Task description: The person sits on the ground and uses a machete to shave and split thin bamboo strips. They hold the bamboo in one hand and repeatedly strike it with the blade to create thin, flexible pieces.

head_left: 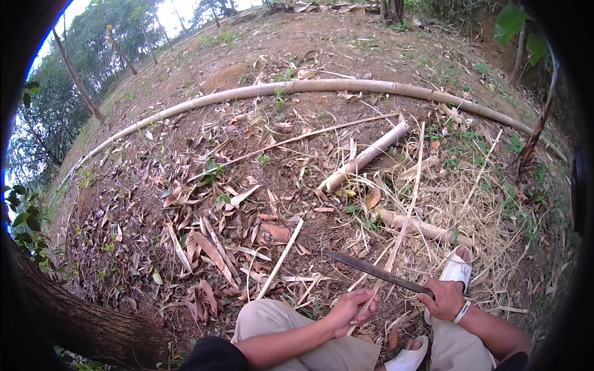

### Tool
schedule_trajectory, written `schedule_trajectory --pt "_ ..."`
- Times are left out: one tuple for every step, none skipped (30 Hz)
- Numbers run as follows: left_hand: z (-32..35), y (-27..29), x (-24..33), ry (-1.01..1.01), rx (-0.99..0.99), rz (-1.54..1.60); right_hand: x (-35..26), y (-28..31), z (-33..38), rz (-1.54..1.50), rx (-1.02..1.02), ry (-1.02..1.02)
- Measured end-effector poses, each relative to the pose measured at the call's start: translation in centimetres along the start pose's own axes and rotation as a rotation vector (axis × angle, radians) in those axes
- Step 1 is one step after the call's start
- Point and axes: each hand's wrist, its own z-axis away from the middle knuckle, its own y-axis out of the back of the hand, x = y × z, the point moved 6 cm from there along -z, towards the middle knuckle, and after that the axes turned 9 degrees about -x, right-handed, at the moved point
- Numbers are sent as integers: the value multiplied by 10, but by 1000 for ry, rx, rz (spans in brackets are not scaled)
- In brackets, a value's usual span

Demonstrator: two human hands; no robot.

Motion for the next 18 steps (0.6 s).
schedule_trajectory --pt "-4 -1 0 -1 9 51 -4 0 1 3 16 54" --pt "-7 -1 -1 12 35 55 -9 2 2 41 11 85" --pt "-8 -1 -1 23 68 56 -9 2 0 29 23 80" --pt "-8 0 -2 35 99 58 -8 0 -3 18 35 74" --pt "-11 1 -4 44 61 57 -6 -2 -6 8 47 66" --pt "-12 4 -5 54 22 54 -3 -5 -9 1 22 39" --pt "-13 6 -6 64 -17 52 -1 -7 -12 -5 -4 11" --pt "-14 9 -7 63 -25 66 1 -10 -14 -11 -30 -17" --pt "-15 7 -5 61 -31 74 0 -9 -13 -13 -19 -4" --pt "-16 5 -4 59 -37 81 -1 -9 -11 -16 -8 10" --pt "-16 5 -4 57 -33 84 -3 -8 -9 -19 2 24" --pt "-17 7 -5 55 -31 97 -8 -7 -10 5 -22 49" --pt "-16 9 -5 53 -27 109 -15 -5 -11 27 -45 76" --pt "-16 11 -5 49 -25 112 -21 -4 -14 48 -68 102" --pt "-15 12 -6 51 -28 118 -23 -2 -16 49 -52 90" --pt "-15 12 -7 53 -31 122 -24 -2 -19 47 -36 77" --pt "-14 12 -6 34 -24 119 -24 -2 -22 44 -18 63" --pt "-16 8 -5 23 -18 111 -11 -6 -24 70 -17 -22"
